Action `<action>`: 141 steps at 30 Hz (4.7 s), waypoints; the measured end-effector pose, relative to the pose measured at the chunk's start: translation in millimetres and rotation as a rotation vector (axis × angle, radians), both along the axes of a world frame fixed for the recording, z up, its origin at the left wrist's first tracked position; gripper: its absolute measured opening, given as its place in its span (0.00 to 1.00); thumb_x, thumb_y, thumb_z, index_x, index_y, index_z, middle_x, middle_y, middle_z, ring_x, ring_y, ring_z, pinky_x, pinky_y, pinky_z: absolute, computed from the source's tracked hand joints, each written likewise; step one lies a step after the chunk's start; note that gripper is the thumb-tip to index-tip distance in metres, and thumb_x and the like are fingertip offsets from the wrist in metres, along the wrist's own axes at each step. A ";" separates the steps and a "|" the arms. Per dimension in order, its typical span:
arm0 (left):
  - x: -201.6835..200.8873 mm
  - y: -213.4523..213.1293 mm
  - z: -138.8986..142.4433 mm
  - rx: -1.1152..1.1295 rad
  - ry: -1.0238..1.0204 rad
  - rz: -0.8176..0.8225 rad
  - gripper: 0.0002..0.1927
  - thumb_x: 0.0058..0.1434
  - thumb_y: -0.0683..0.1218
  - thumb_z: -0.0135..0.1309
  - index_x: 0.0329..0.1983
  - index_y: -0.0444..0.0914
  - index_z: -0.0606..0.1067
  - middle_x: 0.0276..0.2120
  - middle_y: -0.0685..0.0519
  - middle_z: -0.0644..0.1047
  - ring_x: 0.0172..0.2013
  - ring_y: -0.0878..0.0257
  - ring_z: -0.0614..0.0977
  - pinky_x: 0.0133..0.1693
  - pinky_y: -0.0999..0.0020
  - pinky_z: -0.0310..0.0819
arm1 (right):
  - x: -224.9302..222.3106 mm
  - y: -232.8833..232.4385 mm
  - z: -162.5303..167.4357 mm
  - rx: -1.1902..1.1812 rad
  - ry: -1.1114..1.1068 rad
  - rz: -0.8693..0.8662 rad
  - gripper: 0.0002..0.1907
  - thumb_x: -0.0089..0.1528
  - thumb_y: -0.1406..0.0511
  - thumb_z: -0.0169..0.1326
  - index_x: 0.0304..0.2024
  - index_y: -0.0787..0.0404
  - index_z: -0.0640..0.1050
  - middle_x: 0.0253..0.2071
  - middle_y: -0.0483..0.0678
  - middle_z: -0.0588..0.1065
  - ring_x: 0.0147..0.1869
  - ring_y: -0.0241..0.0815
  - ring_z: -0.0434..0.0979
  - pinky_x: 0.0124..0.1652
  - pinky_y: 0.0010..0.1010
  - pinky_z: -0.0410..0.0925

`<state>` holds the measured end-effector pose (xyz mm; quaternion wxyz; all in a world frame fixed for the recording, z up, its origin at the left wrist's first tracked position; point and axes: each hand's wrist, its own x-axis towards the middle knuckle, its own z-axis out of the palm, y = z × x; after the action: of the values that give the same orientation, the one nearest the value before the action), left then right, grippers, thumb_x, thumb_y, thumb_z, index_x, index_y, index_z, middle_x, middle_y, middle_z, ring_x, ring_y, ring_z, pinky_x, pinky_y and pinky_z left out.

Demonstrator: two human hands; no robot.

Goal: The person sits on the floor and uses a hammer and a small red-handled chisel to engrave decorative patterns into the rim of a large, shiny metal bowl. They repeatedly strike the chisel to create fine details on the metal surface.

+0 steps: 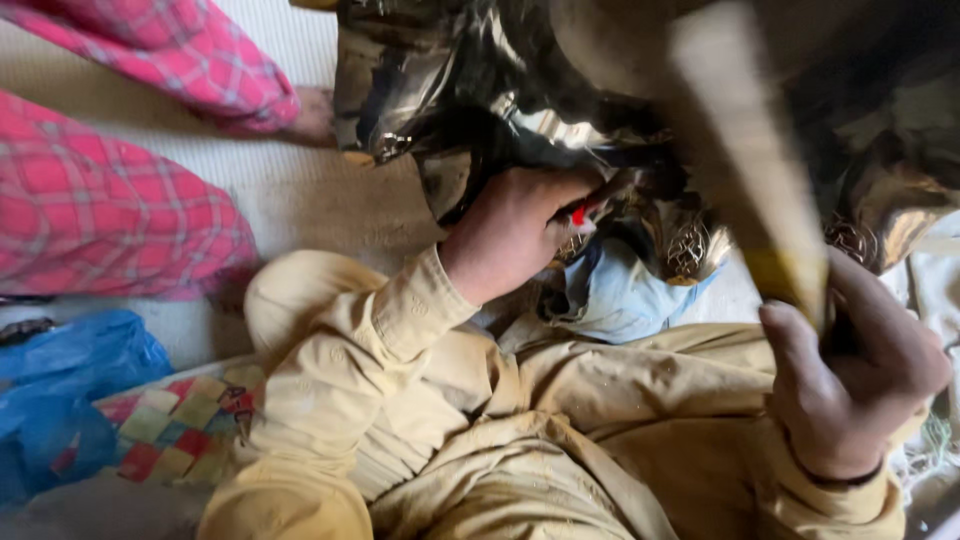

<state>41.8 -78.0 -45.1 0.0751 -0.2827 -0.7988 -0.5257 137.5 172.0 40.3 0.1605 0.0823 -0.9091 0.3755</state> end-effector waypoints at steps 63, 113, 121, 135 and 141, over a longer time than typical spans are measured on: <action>-1.8 34.4 10.6 0.170 0.110 0.174 0.18 0.61 0.38 0.66 0.53 0.37 0.74 0.41 0.44 0.81 0.41 0.46 0.85 0.39 0.60 0.79 | -12.7 45.9 24.9 0.028 0.302 0.123 0.10 0.71 0.76 0.69 0.51 0.75 0.80 0.44 0.60 0.81 0.45 0.43 0.86 0.43 0.24 0.77; 23.1 44.6 -29.2 0.274 -0.026 0.480 0.18 0.60 0.38 0.63 0.52 0.33 0.73 0.42 0.44 0.82 0.36 0.54 0.87 0.36 0.66 0.82 | 1.1 18.7 48.0 0.423 0.452 0.389 0.16 0.59 0.71 0.72 0.43 0.74 0.80 0.39 0.67 0.81 0.41 0.59 0.86 0.36 0.38 0.78; 33.0 60.0 -57.1 0.261 0.204 0.562 0.13 0.61 0.39 0.65 0.45 0.33 0.74 0.35 0.45 0.80 0.33 0.49 0.84 0.38 0.59 0.78 | -0.5 20.5 57.1 0.397 0.469 0.490 0.17 0.57 0.66 0.71 0.43 0.70 0.80 0.37 0.66 0.80 0.39 0.56 0.85 0.36 0.40 0.76; 38.0 62.1 -45.9 0.435 -0.002 0.521 0.13 0.64 0.40 0.64 0.43 0.37 0.70 0.34 0.52 0.80 0.35 0.65 0.85 0.37 0.70 0.80 | 10.4 44.6 35.7 0.442 0.565 0.436 0.17 0.55 0.72 0.72 0.46 0.69 0.82 0.40 0.67 0.81 0.37 0.50 0.83 0.35 0.35 0.75; 30.8 44.4 -24.2 0.374 -0.125 0.369 0.12 0.65 0.40 0.64 0.44 0.35 0.71 0.33 0.51 0.78 0.33 0.66 0.84 0.36 0.72 0.80 | 28.5 60.5 14.5 0.298 0.450 0.209 0.17 0.60 0.75 0.72 0.50 0.72 0.81 0.45 0.64 0.79 0.46 0.52 0.85 0.41 0.31 0.78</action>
<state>72.6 -33.5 -69.3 0.1708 -0.0806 -0.7290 -0.6579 166.1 232.5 54.9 0.3048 0.2795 -0.8824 0.2243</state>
